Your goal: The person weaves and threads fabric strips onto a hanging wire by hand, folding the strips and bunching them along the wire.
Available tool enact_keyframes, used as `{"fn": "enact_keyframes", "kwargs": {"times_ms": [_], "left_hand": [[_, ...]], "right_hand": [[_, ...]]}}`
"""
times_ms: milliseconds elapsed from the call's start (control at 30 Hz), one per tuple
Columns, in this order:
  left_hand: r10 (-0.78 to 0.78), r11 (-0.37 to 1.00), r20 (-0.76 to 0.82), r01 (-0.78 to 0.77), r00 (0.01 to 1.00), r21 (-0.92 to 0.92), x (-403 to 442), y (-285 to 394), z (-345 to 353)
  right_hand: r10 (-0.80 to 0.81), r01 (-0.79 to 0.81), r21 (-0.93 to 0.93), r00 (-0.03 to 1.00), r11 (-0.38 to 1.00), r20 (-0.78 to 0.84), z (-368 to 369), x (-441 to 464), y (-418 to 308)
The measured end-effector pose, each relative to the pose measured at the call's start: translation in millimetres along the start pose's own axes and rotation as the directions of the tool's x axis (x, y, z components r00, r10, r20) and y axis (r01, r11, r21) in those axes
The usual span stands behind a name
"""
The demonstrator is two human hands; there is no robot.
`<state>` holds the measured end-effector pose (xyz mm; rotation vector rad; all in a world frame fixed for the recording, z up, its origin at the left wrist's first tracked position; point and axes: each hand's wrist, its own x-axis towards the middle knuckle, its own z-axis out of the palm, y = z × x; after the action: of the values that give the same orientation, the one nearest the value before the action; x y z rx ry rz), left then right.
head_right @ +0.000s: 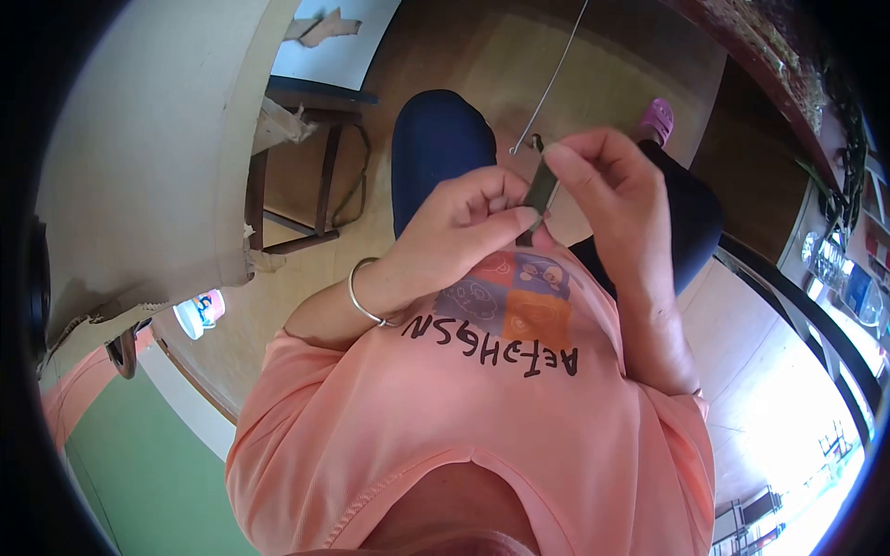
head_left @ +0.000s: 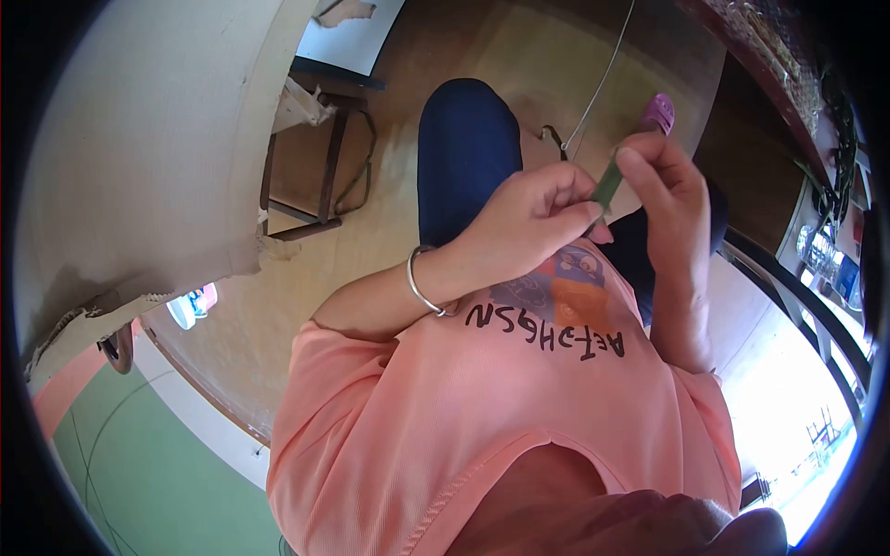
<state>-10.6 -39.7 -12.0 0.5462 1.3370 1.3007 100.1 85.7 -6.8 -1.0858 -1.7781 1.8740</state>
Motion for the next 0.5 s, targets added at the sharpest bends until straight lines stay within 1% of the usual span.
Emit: {"fn": "enact_keyframes", "kwargs": {"times_ms": [33, 67, 200, 267, 300, 367, 400, 500], "left_hand": [[-0.026, 0.999, 0.027, 0.027, 0.999, -0.037, -1, -5, -2], [-0.031, 0.999, 0.027, 0.032, 0.999, -0.040, 0, -6, -3], [-0.126, 0.976, -0.056, 0.114, 0.990, -0.184, 6, -10, -3], [-0.124, 0.981, -0.092, 0.108, 0.988, -0.162, 4, -14, -7], [-0.113, 0.986, -0.125, 0.096, 0.986, -0.134, 3, -17, -9], [-0.090, 0.994, -0.185, 0.077, 0.979, -0.075, 2, -20, -15], [-0.098, 0.993, -0.187, 0.085, 0.977, -0.079, 3, -21, -17], [-0.122, 0.987, -0.201, 0.097, 0.972, -0.129, 7, -24, -24]], "right_hand": [[0.051, -0.051, 0.004, 0.999, 0.999, -0.003, 2, 0, 4], [0.057, -0.057, 0.004, 0.998, 0.998, -0.003, 3, 0, 9], [0.061, -0.054, -0.062, 0.992, 0.997, 0.111, 5, 5, 26], [0.092, -0.093, -0.094, 0.996, 0.991, -0.016, 6, 18, 19], [0.099, -0.100, -0.095, 0.995, 0.990, -0.013, 7, 29, 22], [0.044, -0.044, 0.004, 0.995, 0.999, -0.093, 6, 52, 29], [0.053, -0.053, 0.004, 0.995, 0.999, -0.090, 7, 56, 30], [0.146, -0.152, 0.180, 0.988, 0.972, 0.044, 12, 66, 32]]}}
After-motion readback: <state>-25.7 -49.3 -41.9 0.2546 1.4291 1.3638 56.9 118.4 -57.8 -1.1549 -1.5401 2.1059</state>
